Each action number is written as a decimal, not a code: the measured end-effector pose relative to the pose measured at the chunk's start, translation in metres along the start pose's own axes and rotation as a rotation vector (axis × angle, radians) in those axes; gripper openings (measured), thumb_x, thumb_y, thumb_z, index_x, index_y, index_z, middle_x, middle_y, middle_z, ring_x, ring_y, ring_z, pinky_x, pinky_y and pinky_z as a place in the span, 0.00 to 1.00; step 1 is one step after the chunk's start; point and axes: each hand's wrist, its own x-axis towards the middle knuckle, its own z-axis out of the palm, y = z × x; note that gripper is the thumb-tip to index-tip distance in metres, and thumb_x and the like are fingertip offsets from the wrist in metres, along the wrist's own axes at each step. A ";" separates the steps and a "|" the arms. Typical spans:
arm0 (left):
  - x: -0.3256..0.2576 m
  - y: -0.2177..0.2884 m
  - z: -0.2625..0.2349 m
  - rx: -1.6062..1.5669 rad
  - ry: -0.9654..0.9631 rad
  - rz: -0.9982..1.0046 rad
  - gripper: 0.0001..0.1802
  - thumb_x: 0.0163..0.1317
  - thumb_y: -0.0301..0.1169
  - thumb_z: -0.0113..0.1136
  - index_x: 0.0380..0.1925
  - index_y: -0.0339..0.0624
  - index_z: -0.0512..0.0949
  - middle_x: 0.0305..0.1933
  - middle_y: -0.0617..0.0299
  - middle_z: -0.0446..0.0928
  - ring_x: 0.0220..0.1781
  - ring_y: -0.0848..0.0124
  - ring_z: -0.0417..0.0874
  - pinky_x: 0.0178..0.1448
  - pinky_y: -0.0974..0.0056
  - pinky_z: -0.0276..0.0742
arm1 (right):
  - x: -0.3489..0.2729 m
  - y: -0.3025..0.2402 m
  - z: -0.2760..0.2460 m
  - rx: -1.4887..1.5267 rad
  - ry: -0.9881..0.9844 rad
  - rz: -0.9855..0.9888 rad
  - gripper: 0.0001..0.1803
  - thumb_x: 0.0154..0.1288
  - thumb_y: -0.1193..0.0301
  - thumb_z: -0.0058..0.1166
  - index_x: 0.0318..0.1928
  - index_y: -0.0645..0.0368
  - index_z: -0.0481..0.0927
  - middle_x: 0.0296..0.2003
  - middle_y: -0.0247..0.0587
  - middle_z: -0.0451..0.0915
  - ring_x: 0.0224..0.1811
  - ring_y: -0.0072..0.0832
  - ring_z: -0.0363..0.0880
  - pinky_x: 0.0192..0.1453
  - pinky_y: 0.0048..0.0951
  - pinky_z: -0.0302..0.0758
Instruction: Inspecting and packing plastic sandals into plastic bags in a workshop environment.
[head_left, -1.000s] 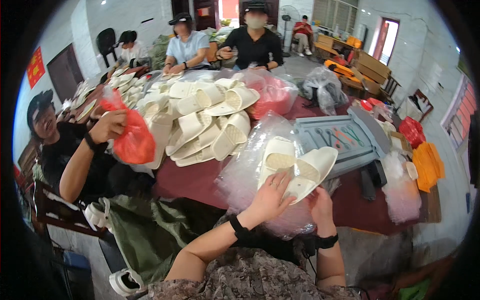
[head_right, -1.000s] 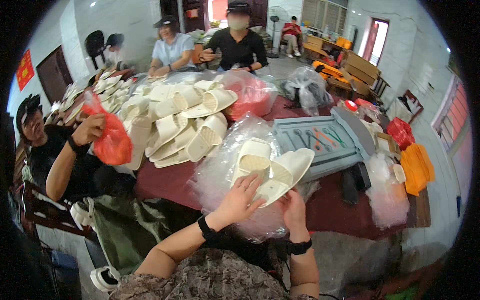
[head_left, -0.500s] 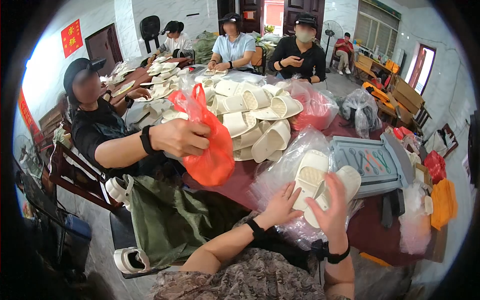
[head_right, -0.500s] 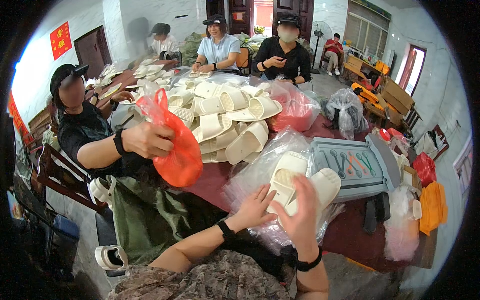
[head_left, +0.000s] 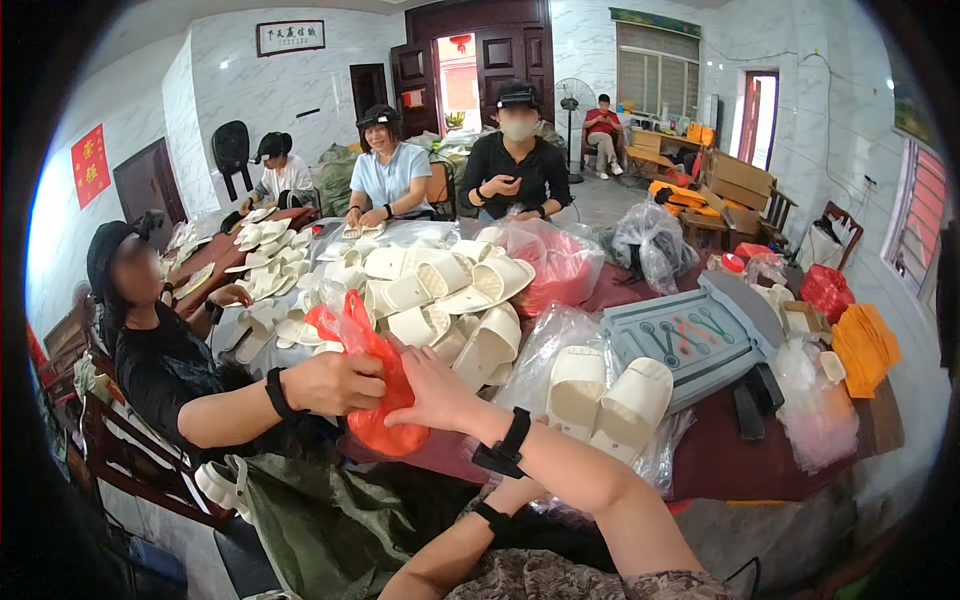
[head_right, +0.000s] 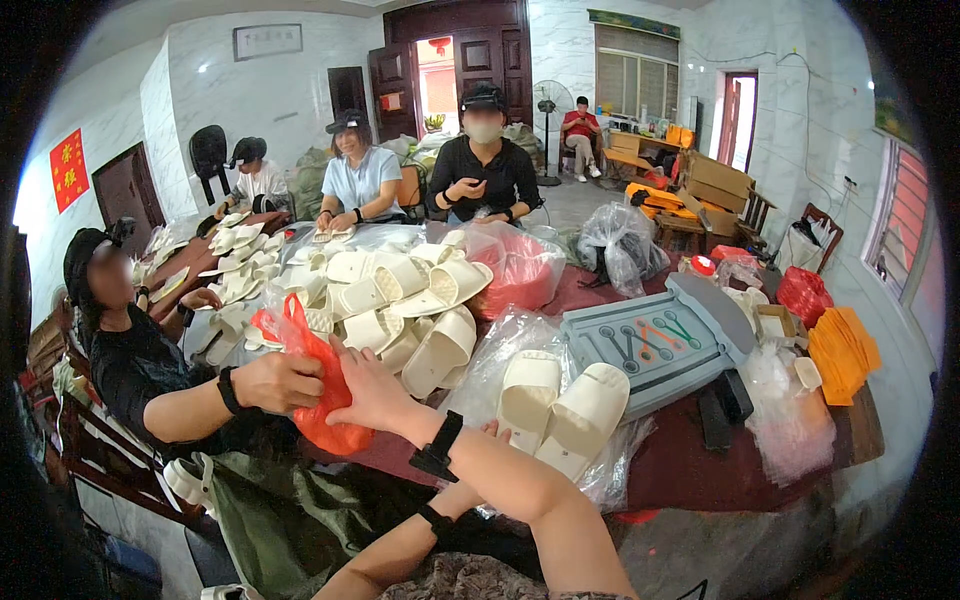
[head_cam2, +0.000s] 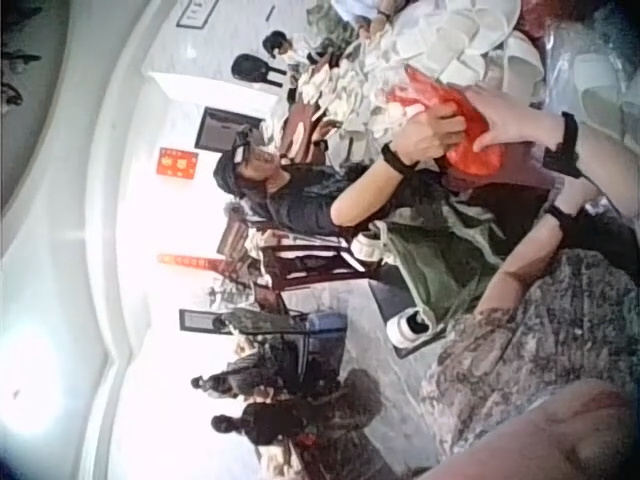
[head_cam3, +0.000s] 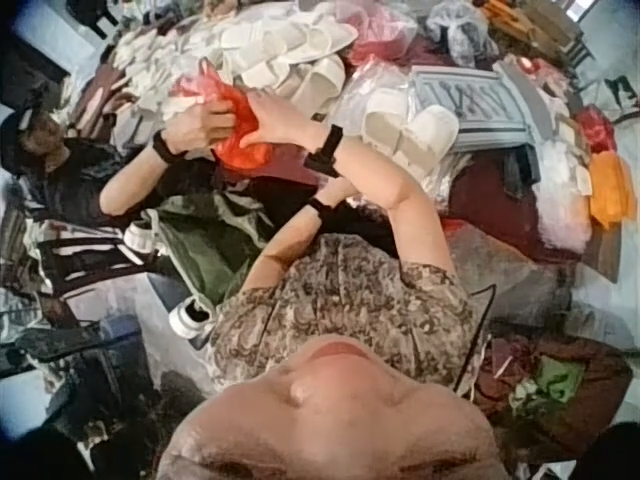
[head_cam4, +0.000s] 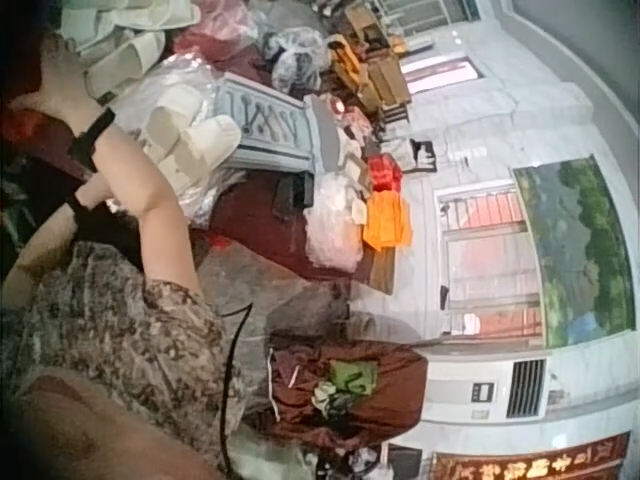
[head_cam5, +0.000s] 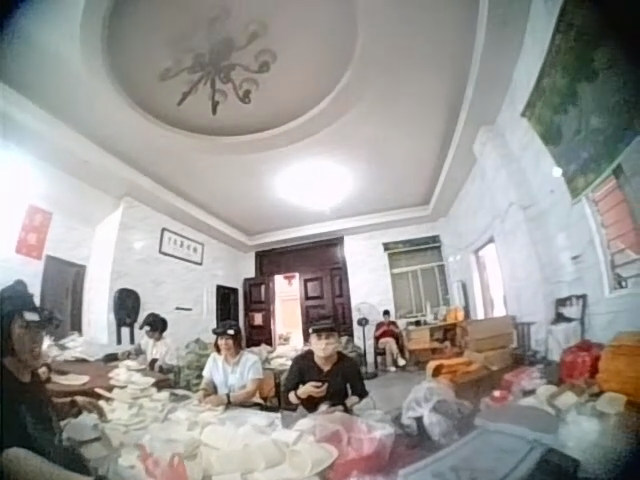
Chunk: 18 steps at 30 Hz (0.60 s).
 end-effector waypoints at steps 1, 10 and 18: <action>0.001 -0.001 0.001 -0.004 -0.002 0.005 0.39 0.66 0.48 0.57 0.69 0.34 0.62 0.74 0.40 0.59 0.75 0.38 0.56 0.77 0.39 0.47 | 0.000 0.003 0.002 -0.032 0.009 0.030 0.55 0.47 0.51 0.73 0.67 0.71 0.60 0.59 0.59 0.68 0.63 0.52 0.66 0.68 0.45 0.66; 0.002 -0.002 -0.013 0.042 -0.008 0.091 0.42 0.65 0.50 0.55 0.70 0.31 0.60 0.74 0.37 0.58 0.77 0.37 0.53 0.78 0.38 0.46 | -0.018 0.012 0.007 0.048 0.190 0.008 0.21 0.49 0.62 0.69 0.41 0.62 0.82 0.42 0.45 0.75 0.41 0.45 0.79 0.44 0.41 0.76; 0.011 0.012 -0.022 -0.149 -0.135 0.105 0.42 0.68 0.47 0.52 0.74 0.35 0.54 0.76 0.30 0.49 0.77 0.37 0.54 0.77 0.39 0.49 | -0.061 0.020 -0.026 0.056 0.407 0.047 0.14 0.53 0.66 0.66 0.37 0.62 0.83 0.39 0.45 0.77 0.37 0.47 0.79 0.39 0.40 0.76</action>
